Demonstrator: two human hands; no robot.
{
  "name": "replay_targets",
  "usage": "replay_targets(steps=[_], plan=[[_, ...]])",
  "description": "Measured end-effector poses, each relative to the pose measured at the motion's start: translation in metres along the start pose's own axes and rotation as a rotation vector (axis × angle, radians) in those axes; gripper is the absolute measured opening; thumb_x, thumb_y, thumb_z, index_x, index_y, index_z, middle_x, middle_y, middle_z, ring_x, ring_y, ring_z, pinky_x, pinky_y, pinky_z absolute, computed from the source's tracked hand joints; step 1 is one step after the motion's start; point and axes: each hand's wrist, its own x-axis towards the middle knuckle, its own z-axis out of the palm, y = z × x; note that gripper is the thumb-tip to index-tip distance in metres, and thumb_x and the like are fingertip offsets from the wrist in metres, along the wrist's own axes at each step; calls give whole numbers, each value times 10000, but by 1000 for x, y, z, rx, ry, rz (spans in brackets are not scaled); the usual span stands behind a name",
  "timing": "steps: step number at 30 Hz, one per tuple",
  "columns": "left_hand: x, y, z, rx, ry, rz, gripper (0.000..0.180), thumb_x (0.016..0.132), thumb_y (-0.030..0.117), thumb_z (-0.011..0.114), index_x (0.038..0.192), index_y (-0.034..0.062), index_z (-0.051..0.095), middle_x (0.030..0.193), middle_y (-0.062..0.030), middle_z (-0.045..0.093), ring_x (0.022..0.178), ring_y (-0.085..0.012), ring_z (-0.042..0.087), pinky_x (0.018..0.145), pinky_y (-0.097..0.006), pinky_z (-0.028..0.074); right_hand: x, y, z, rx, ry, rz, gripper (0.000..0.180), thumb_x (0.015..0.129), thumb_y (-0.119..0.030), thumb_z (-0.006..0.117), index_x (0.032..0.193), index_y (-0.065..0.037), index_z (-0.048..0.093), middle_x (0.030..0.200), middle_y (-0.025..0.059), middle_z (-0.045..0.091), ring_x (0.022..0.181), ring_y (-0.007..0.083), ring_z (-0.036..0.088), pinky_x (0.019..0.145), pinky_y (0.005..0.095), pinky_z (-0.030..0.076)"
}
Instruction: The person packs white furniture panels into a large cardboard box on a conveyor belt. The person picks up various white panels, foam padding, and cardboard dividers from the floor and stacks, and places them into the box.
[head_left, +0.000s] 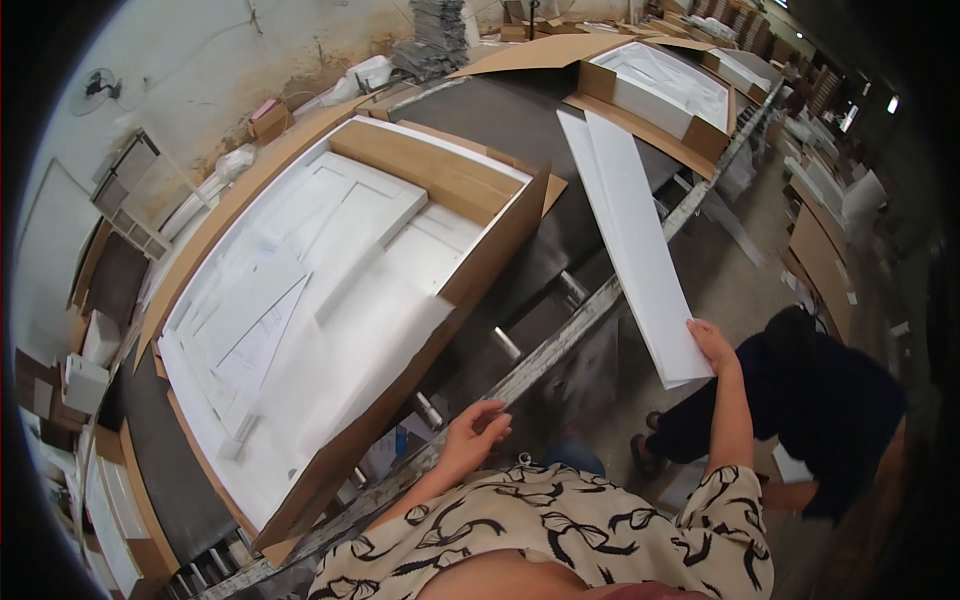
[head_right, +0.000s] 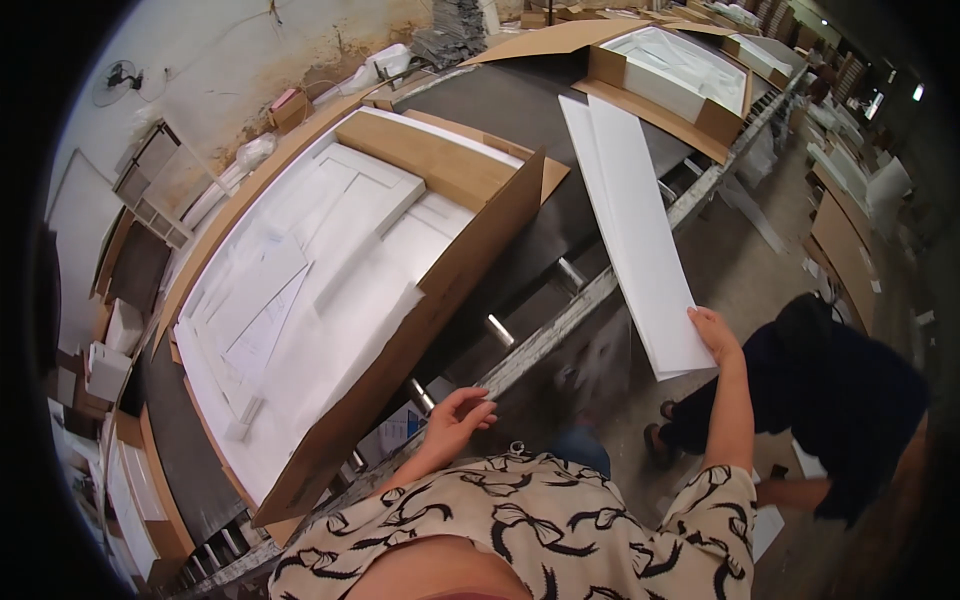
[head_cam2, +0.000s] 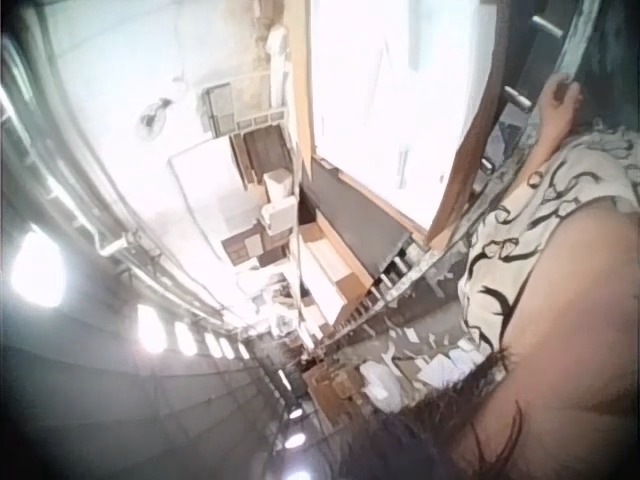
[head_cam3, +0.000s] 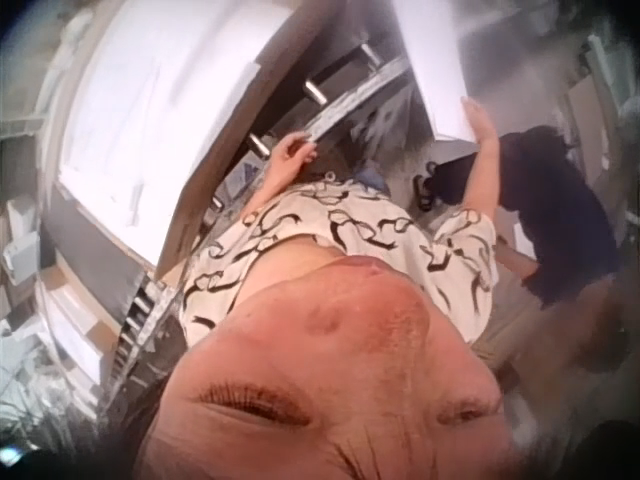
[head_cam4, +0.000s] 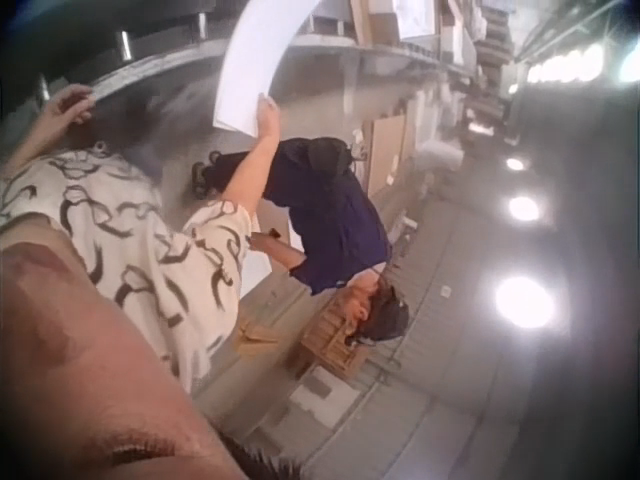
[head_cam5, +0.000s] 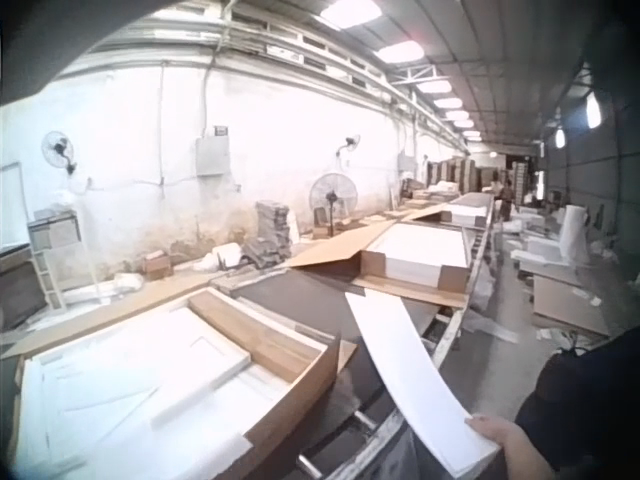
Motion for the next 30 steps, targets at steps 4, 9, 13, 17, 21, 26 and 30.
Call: replay_targets(steps=[4,9,13,17,21,26,30], plan=[[30,-11,17,-57,294,7,278,858,117,599,1096,-6,526,915,-87,627,788,-148,609,669,-244,486,118,-16,-50,-228,-66,-36,311,870,-292,568,976,-7,636,813,31,635,690,103,555,643,278,462],[68,-7,73,-100,630,-39,292,862,137,594,1094,-23,517,920,-108,627,780,-170,626,661,-250,499,253,-58,-111,-495,-125,-109,325,846,-307,596,890,7,665,772,63,648,649,133,568,619,304,467],[109,14,139,-96,650,5,286,863,130,592,1090,-27,514,925,-113,625,786,-185,631,662,-265,508,335,-109,-152,-414,-173,-76,369,831,-315,616,867,50,659,759,93,647,637,153,584,610,316,467],[145,34,178,-72,657,18,293,854,125,614,1091,-22,525,908,-87,616,798,-147,615,677,-240,492,390,-128,-165,-596,-153,-159,434,814,-345,610,886,83,639,776,136,648,656,203,603,622,338,473],[171,36,203,-24,690,-2,271,856,113,606,1080,-21,533,915,-85,613,801,-139,613,682,-234,487,442,-96,-179,-744,-71,-313,500,799,-386,607,904,102,618,833,180,646,756,239,611,689,352,472],[184,36,222,-19,696,-26,247,862,113,600,1074,-3,547,922,-72,614,809,-131,612,678,-231,482,453,-129,-174,-565,-142,-232,432,810,-373,596,824,58,621,729,117,625,678,187,576,645,342,448],[189,31,226,-20,751,-43,247,860,111,603,1069,-8,549,913,-78,624,794,-138,615,663,-233,486,477,-155,-189,-552,-44,-461,361,806,-320,627,839,40,631,729,81,629,681,157,567,629,314,445]])
